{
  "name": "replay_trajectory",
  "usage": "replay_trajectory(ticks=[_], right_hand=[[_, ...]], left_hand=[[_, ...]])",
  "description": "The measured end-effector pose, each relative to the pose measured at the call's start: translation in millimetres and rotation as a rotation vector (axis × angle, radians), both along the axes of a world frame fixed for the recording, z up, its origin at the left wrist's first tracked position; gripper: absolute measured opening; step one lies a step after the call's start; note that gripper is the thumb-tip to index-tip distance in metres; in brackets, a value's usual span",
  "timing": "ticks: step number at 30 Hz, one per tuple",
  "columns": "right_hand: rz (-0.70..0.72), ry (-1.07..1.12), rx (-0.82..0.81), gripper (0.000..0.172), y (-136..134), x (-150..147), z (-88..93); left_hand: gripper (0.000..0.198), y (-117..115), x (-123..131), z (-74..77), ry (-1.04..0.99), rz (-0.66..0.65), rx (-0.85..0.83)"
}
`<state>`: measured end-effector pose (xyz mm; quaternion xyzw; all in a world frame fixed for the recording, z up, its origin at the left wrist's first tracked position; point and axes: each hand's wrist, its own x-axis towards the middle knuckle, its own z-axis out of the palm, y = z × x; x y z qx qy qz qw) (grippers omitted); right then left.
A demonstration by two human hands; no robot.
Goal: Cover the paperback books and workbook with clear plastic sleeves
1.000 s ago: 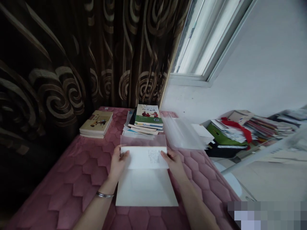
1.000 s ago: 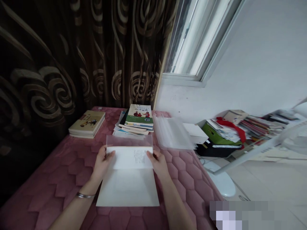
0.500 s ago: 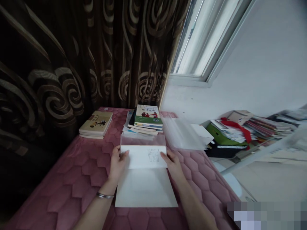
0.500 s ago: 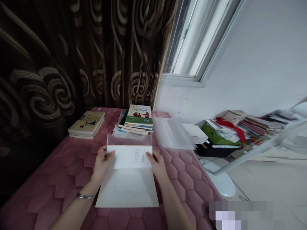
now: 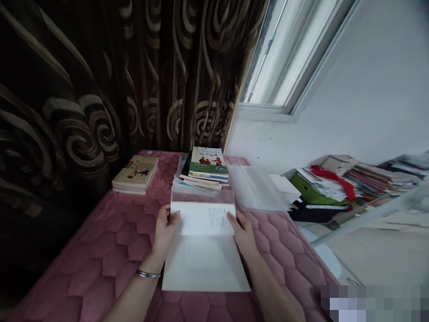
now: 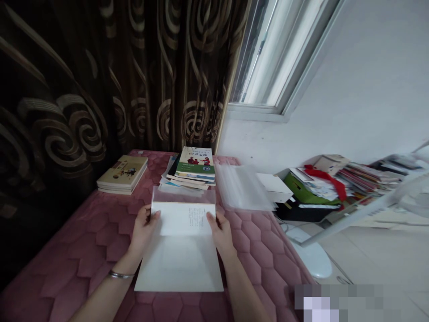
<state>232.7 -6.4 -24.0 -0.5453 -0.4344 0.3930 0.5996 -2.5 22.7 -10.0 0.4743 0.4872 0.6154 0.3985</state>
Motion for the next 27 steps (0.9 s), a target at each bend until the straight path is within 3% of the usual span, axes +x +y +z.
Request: replay_trajectory(ticks=[5,12,19,27], right_hand=[[0.014,0.039,0.007,0.041,-0.8,-1.5,2.1],[-0.050,-0.079,0.014,0.042,2.3,-1.3,-2.7],[0.023,0.062,-0.004,0.036,-4.1,-4.5,8.2],[-0.052,-0.125,0.022,0.041,2.3,-2.1,0.0]], left_hand=[[0.039,-0.6,1.6,2.2,-0.041,-0.012,-0.041],[0.031,-6.7,1.3,3.4,-0.027,-0.014,-0.009],[0.034,-2.0,3.9,-0.1,-0.044,-0.008,-0.019],[0.034,-7.1,3.9,4.4,-0.051,-0.029,-0.045]])
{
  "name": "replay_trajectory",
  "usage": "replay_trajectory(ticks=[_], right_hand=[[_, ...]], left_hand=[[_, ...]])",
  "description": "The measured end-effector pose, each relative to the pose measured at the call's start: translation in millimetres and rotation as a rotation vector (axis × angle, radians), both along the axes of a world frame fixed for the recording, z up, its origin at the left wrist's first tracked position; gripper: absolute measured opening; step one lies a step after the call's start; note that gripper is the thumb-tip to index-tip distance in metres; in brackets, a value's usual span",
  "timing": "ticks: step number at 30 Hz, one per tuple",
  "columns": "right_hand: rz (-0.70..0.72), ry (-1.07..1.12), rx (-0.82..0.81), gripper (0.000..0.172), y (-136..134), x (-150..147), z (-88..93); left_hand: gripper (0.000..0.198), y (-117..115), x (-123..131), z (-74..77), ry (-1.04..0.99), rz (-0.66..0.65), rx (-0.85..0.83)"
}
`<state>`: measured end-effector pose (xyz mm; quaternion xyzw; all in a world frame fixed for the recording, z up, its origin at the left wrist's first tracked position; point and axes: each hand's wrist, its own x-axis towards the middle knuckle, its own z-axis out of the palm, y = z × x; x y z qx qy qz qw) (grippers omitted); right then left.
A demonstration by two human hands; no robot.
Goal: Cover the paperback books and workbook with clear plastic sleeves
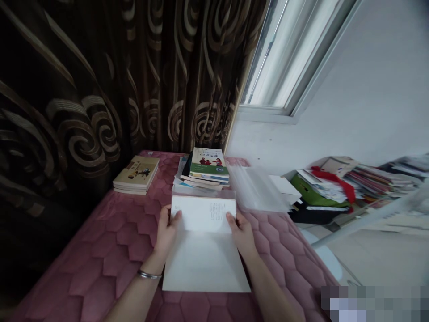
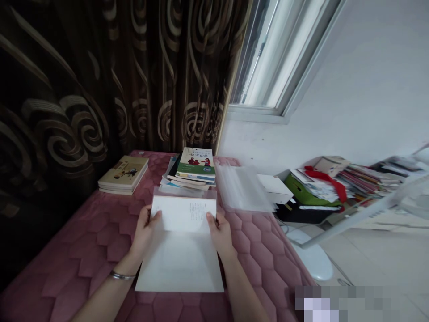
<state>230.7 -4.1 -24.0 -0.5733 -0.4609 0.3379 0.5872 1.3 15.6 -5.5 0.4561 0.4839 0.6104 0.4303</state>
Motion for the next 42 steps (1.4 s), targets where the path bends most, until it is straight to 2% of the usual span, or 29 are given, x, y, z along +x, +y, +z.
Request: replay_trajectory(ticks=[3,8,12,18,25,32,42], right_hand=[[-0.008,-0.001,-0.007,0.041,-3.7,-2.2,4.0],[0.079,0.099,0.007,0.040,-7.0,-1.4,2.7],[0.050,0.028,0.013,0.044,-3.6,-0.5,-0.7],[0.017,-0.013,0.028,0.043,-3.1,-1.6,-0.3],[0.116,0.083,0.025,0.037,-4.1,0.5,-2.7],[0.069,0.053,0.026,0.044,-3.0,-1.9,2.9],[0.061,0.056,0.023,0.046,-2.7,-2.0,-1.2]], left_hand=[[0.031,0.4,-0.9,-1.2,-0.009,0.001,0.025],[0.029,4.6,-0.3,-7.9,0.006,0.027,0.059],[0.029,5.8,0.6,-11.2,0.025,0.032,0.045],[0.028,4.6,0.5,-8.3,0.053,0.050,0.062],[0.026,6.3,0.5,-7.8,0.065,0.051,0.040],[0.025,4.4,-0.3,-8.7,-0.008,0.034,0.075],[0.025,7.5,-2.0,-13.5,-0.029,0.030,0.081]])
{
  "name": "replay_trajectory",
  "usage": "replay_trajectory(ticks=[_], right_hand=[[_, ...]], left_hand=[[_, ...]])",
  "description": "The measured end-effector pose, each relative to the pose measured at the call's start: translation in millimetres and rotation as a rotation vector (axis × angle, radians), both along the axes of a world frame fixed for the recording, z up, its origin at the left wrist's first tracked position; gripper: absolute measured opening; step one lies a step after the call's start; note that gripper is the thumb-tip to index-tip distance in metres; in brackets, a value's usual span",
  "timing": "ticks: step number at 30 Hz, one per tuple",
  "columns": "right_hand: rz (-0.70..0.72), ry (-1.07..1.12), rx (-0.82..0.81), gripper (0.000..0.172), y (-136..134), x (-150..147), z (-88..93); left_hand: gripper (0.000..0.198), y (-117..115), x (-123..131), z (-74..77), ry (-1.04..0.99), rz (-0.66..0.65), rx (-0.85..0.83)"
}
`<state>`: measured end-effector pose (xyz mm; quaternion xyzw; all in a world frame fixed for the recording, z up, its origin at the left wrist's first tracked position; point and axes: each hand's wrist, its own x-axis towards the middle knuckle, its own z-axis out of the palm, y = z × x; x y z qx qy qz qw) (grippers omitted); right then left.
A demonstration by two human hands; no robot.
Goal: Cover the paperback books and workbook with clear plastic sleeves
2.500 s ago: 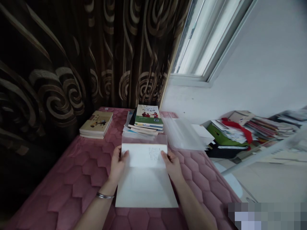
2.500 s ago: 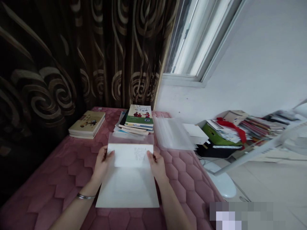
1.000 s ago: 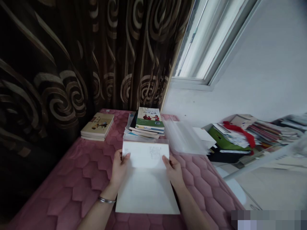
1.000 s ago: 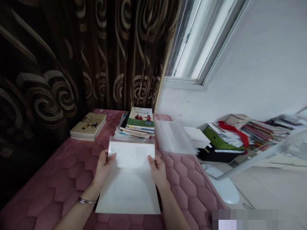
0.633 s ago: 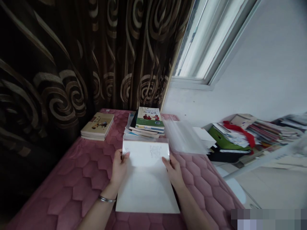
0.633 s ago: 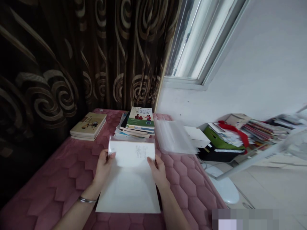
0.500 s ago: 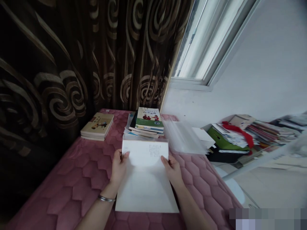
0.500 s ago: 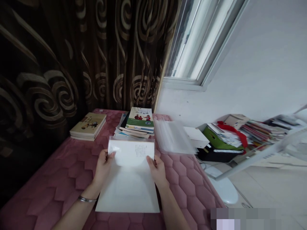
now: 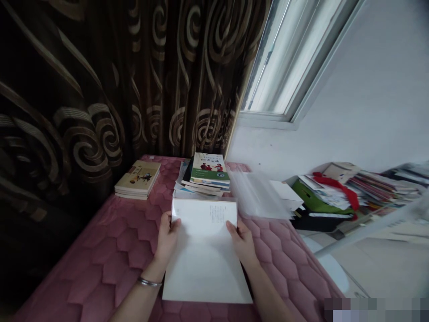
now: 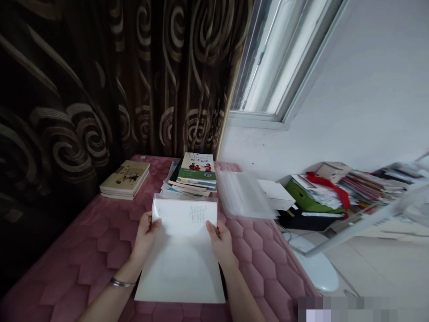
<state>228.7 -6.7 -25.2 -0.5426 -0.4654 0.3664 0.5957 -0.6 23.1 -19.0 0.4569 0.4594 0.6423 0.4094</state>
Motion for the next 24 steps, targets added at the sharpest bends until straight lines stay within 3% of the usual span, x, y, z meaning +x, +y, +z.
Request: replay_trajectory(ticks=[7,24], right_hand=[[0.014,0.033,-0.030,0.041,1.7,4.2,-12.8],[0.007,0.094,-0.039,0.040,-1.4,3.0,-4.7]], left_hand=[[0.027,0.2,2.1,-0.8,-0.035,-0.001,-0.026],[0.022,-3.9,-0.2,8.8,0.021,-0.002,-0.076]])
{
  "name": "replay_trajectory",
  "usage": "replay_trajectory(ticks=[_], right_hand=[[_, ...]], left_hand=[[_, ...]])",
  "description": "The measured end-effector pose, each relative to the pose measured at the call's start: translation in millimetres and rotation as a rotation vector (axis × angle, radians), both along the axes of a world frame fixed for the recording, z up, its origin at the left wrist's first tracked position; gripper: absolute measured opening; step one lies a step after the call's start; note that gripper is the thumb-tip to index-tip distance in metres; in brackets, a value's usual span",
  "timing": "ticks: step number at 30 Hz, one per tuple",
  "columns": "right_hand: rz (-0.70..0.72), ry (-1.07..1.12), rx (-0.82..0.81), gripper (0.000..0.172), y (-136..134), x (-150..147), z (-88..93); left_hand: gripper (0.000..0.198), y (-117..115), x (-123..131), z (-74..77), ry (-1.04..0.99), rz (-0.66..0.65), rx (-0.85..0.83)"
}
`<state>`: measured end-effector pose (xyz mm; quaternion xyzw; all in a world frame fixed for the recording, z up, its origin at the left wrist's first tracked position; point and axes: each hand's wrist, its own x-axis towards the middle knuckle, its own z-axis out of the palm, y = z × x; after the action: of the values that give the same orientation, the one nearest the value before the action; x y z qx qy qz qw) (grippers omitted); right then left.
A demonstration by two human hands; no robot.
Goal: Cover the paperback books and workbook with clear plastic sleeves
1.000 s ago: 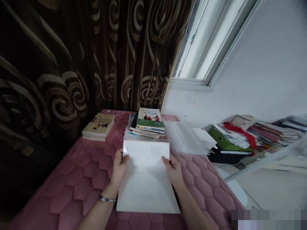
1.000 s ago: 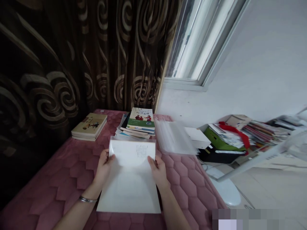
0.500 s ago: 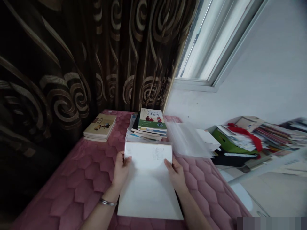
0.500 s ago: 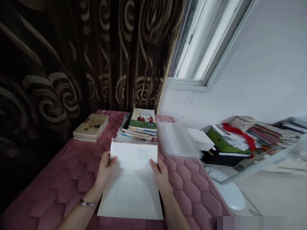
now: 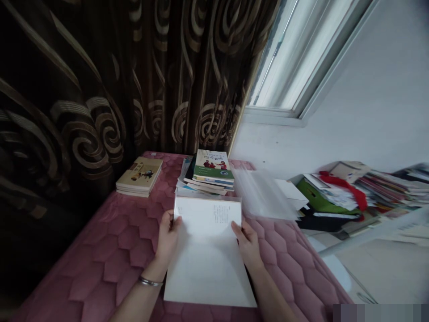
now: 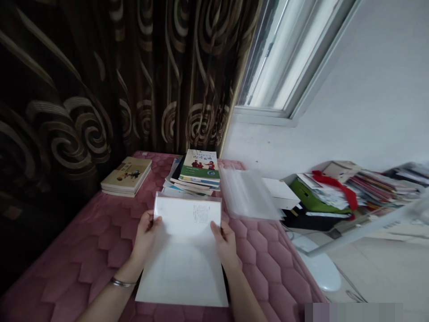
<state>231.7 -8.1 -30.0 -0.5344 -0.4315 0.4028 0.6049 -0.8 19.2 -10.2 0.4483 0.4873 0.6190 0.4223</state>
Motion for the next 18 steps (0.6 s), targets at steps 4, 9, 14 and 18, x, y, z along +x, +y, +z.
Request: replay_trajectory(ticks=[4,9,14,18], right_hand=[[-0.019,-0.025,0.006,0.044,0.5,-1.6,2.6],[-0.026,-0.062,0.019,0.045,1.9,-1.1,0.2],[-0.027,-0.115,0.032,0.044,3.7,-0.3,1.1],[-0.029,-0.119,0.039,0.046,4.4,-0.5,1.4]], left_hand=[[0.027,-0.4,1.3,-0.2,-0.019,-0.013,-0.017],[0.029,-2.4,1.3,1.3,0.002,-0.013,-0.001],[0.028,-1.9,0.3,2.6,-0.006,0.011,0.015],[0.026,0.6,1.0,2.7,-0.023,0.017,0.022]])
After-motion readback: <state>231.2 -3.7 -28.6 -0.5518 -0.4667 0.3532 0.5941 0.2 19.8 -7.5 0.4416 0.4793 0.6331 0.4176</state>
